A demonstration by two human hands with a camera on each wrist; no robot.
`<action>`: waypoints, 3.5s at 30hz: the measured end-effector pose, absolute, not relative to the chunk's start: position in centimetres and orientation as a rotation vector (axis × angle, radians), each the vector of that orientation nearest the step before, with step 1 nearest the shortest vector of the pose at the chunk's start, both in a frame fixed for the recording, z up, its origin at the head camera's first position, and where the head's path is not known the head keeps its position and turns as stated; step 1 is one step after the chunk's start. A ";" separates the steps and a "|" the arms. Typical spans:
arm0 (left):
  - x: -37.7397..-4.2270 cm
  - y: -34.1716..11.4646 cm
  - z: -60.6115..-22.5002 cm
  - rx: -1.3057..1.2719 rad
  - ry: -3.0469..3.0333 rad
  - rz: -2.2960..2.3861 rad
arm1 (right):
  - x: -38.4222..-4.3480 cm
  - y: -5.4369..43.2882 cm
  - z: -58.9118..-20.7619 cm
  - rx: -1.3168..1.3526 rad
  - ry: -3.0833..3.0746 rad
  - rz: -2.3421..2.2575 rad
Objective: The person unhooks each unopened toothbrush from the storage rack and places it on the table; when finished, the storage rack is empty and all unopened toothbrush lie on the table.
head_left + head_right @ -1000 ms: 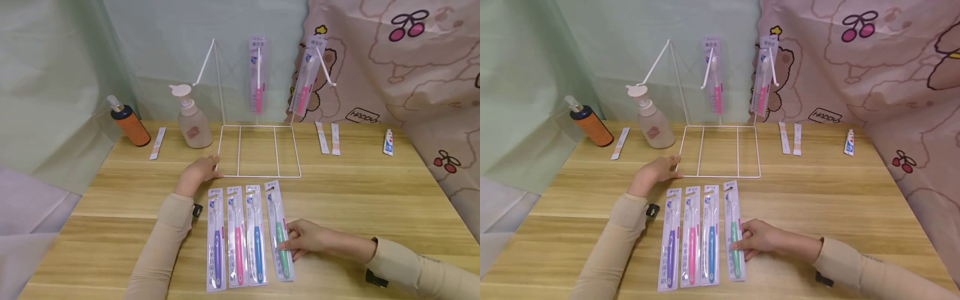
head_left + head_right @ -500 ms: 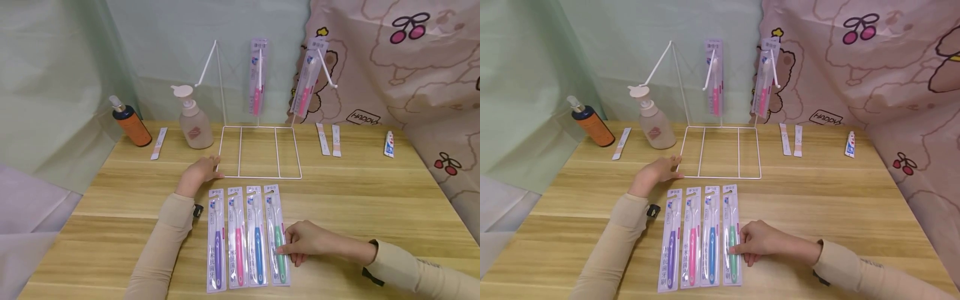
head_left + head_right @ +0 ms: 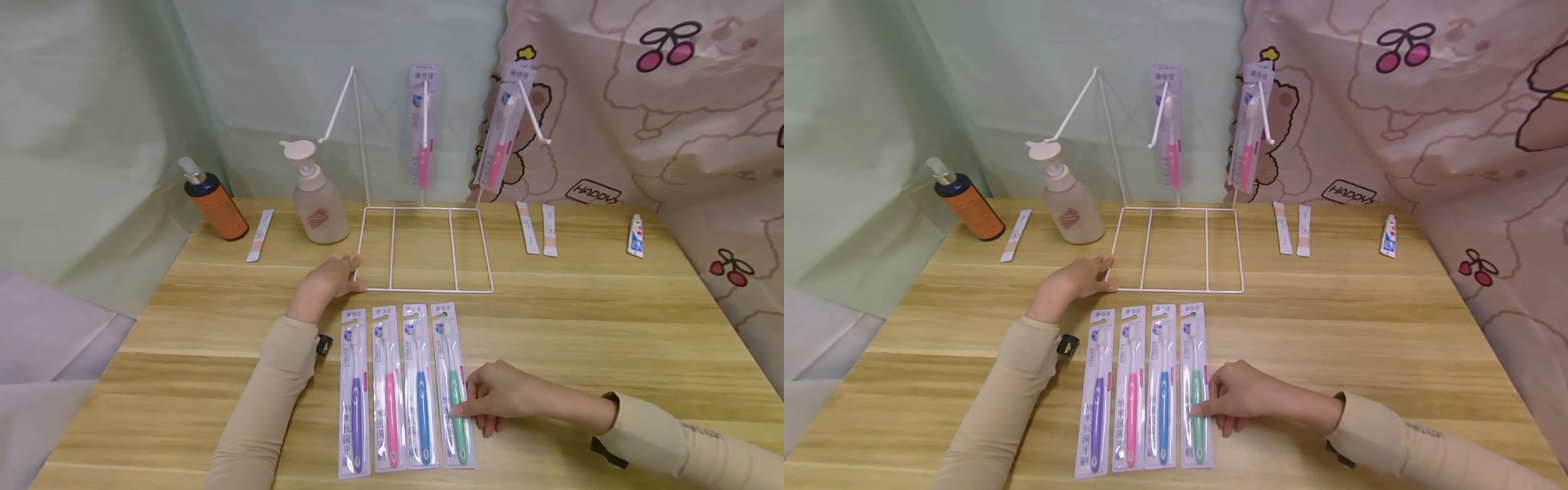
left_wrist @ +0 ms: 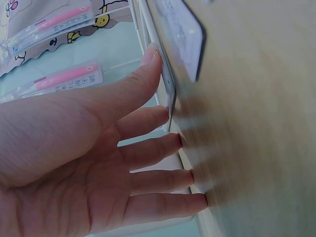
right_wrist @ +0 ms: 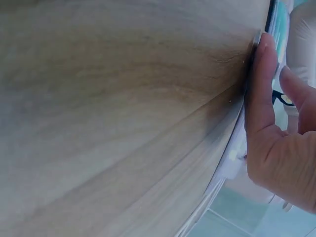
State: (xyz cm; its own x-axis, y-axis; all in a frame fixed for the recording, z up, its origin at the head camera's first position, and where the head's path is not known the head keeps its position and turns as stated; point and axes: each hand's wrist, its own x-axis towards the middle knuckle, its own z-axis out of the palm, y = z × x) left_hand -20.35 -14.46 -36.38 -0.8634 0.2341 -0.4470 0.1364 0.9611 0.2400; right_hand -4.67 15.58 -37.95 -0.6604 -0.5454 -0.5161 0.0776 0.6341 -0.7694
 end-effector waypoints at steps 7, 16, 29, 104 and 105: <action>-20.3 -14.5 -36.3 0.266 2.625 0.267 | -5.2 16.1 -38.2 -0.409 2.075 -1.040; -20.2 -14.5 -36.4 0.269 2.628 0.264 | -9.4 17.2 -38.6 -0.490 2.143 -1.191; -20.2 -14.7 -36.4 0.270 2.625 0.245 | -17.0 18.1 -35.2 -0.488 2.440 -1.318; -20.3 -14.2 -36.0 0.259 2.628 0.254 | -30.1 9.2 -30.3 -0.203 2.743 -1.635; -20.3 -14.2 -36.0 0.262 2.629 0.252 | -29.9 9.3 -30.4 -0.216 2.752 -1.623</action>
